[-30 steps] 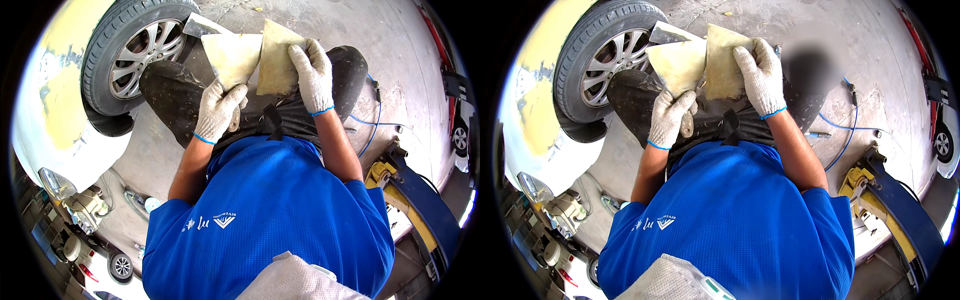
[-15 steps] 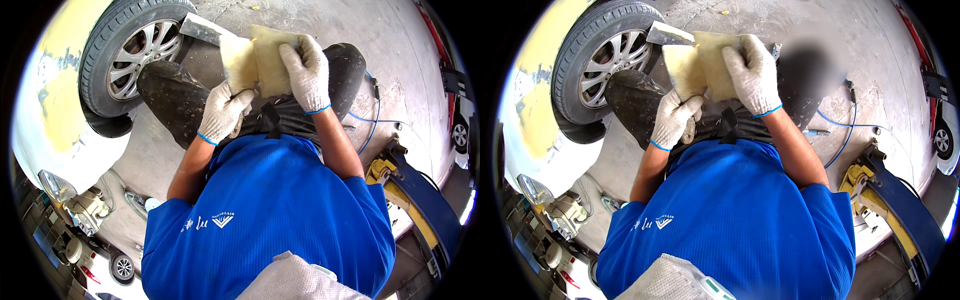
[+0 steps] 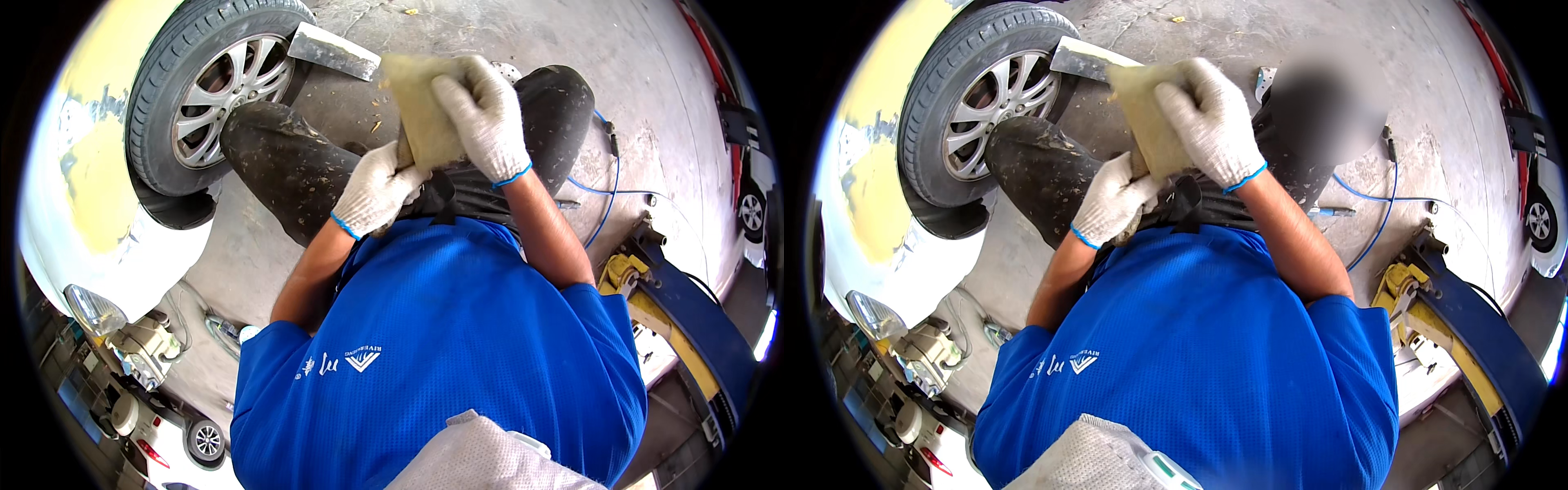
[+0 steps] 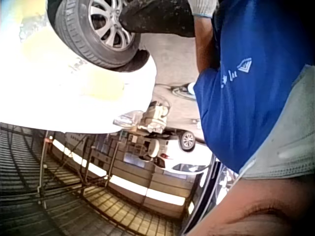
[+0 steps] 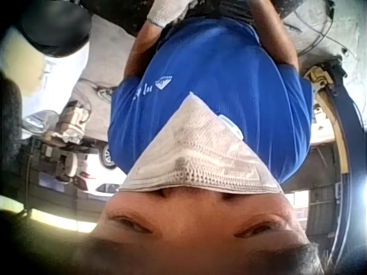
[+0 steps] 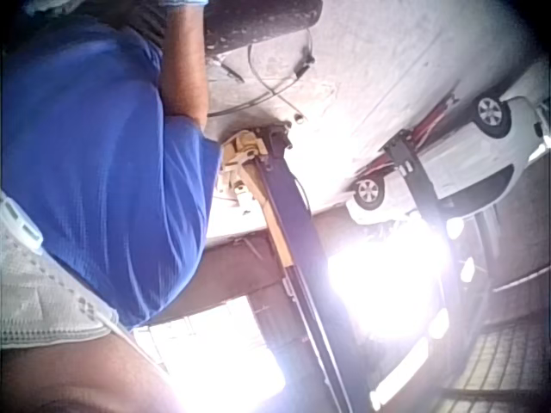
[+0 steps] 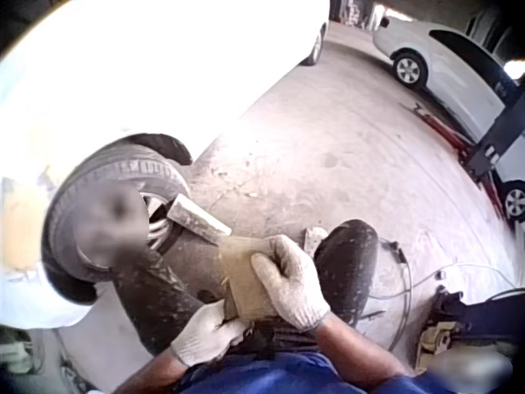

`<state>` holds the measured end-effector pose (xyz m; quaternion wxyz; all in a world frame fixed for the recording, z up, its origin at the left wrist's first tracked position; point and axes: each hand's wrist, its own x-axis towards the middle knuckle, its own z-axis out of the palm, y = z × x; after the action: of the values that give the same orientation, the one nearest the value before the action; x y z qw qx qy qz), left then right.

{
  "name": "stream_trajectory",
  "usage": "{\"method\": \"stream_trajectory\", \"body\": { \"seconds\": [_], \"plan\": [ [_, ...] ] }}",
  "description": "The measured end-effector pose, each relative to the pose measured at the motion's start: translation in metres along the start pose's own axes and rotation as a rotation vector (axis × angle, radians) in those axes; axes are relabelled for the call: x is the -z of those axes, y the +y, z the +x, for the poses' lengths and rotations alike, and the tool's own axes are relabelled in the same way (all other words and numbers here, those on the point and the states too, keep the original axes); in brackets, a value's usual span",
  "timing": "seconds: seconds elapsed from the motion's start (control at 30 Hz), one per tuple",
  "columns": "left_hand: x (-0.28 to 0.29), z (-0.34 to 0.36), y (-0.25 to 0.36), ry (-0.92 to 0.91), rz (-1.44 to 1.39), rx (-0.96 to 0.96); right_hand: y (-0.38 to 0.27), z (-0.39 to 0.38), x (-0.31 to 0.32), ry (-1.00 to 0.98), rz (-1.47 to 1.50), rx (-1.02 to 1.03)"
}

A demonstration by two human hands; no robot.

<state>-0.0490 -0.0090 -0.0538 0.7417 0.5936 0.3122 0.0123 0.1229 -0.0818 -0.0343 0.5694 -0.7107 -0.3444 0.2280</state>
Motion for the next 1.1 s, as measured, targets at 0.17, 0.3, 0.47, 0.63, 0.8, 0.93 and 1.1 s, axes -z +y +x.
{"method": "stream_trajectory", "body": {
  "seconds": [0.17,0.3,0.47,0.63,0.8,0.93,1.1],
  "plan": [
    [0.026,0.001,0.001,0.134,-0.288,-0.026,0.021,0.006,0.025,0.181,0.037,-0.098],
    [0.028,0.001,0.001,0.117,-0.204,-0.021,0.013,-0.002,0.012,0.11,0.08,-0.163],
    [0.013,-0.001,0.012,0.101,-0.069,-0.013,0.016,-0.004,0.003,0.09,0.058,-0.067],
    [0.001,-0.003,0.015,0.021,0.085,-0.063,0.007,0.001,0.003,0.057,-0.111,0.066],
    [-0.001,-0.003,0.014,0.112,0.1,-0.141,0.0,0.001,0.005,0.075,-0.001,0.027],
    [-0.002,-0.003,0.012,0.149,0.173,-0.172,0.001,0.003,0.004,0.068,-0.031,0.031],
    [-0.007,0.0,0.006,0.005,0.214,-0.106,-0.002,0.0,0.003,0.013,-0.075,0.045]
  ]
}}
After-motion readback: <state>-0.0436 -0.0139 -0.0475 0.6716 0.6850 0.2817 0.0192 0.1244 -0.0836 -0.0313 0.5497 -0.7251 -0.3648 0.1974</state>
